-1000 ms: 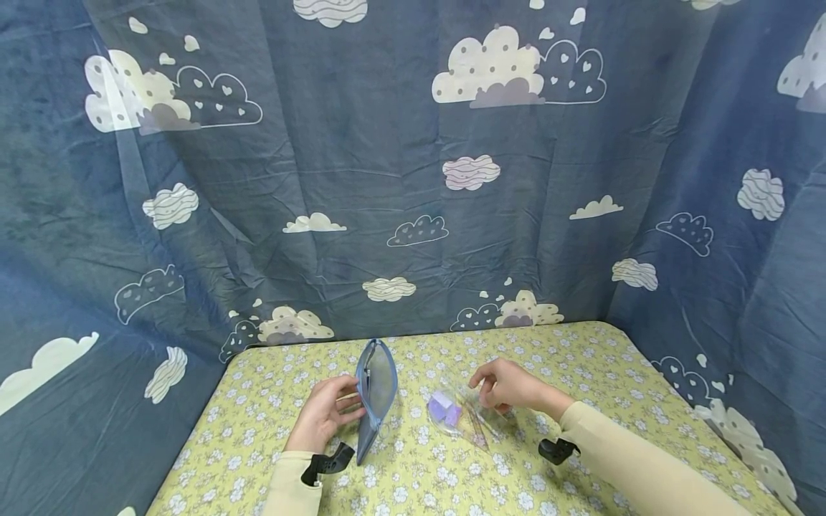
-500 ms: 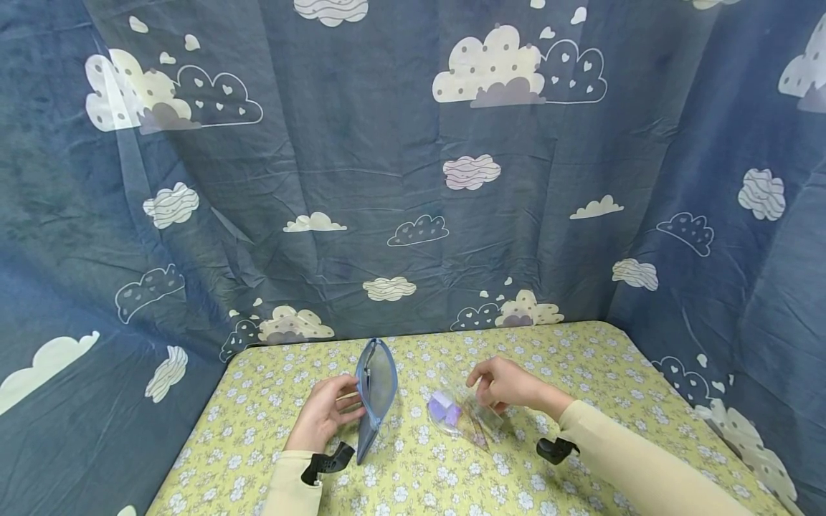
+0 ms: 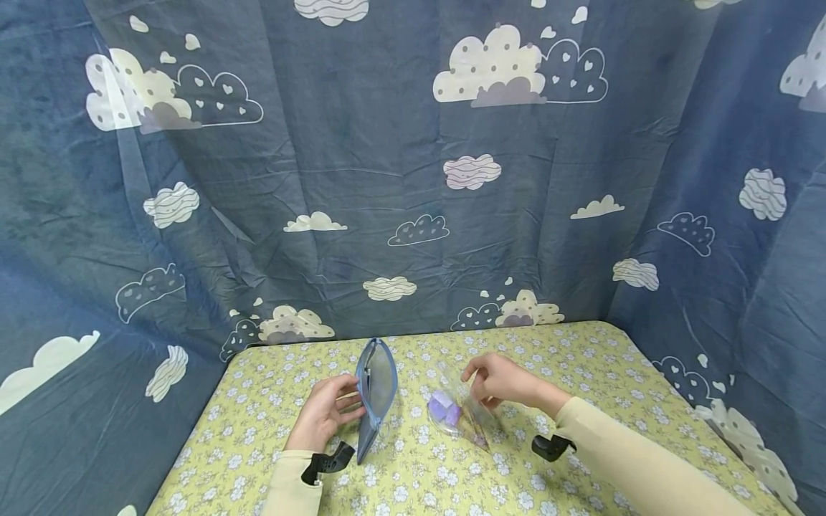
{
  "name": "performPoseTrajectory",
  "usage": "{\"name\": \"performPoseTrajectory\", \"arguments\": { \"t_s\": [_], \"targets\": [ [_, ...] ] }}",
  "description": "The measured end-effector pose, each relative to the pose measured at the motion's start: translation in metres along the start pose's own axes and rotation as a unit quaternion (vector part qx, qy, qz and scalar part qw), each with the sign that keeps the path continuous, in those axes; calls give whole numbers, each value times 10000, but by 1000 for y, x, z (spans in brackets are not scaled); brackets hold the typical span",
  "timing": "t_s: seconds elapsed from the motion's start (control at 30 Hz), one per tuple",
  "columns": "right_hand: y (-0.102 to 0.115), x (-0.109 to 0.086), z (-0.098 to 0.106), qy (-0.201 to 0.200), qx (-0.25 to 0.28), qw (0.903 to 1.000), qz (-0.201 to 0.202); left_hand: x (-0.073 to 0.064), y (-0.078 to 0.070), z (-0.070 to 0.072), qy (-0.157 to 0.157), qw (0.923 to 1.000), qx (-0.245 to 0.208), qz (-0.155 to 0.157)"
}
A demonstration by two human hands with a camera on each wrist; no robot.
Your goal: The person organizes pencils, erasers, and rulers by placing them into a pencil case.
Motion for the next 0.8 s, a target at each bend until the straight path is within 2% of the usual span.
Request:
{"name": "performPoseTrajectory", "arguments": {
  "t_s": [0.37, 0.8],
  "targets": [
    [13, 6, 0, 129, 116, 9998, 93, -1, 1, 0, 25, 10000, 20, -7],
    [35, 13, -2, 107, 302, 9994, 120, 0, 0, -2, -76, 9999, -23, -66]
  ]
}}
Point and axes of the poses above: each hand's wrist, its own x-axis towards the middle knuckle, its own z-axis out of the back of the hand, y = z × x, the point moved 1 cm from there along x, towards the middle knuckle, and after that the axes turned 9 degrees about -x, right-handed, at the moved point
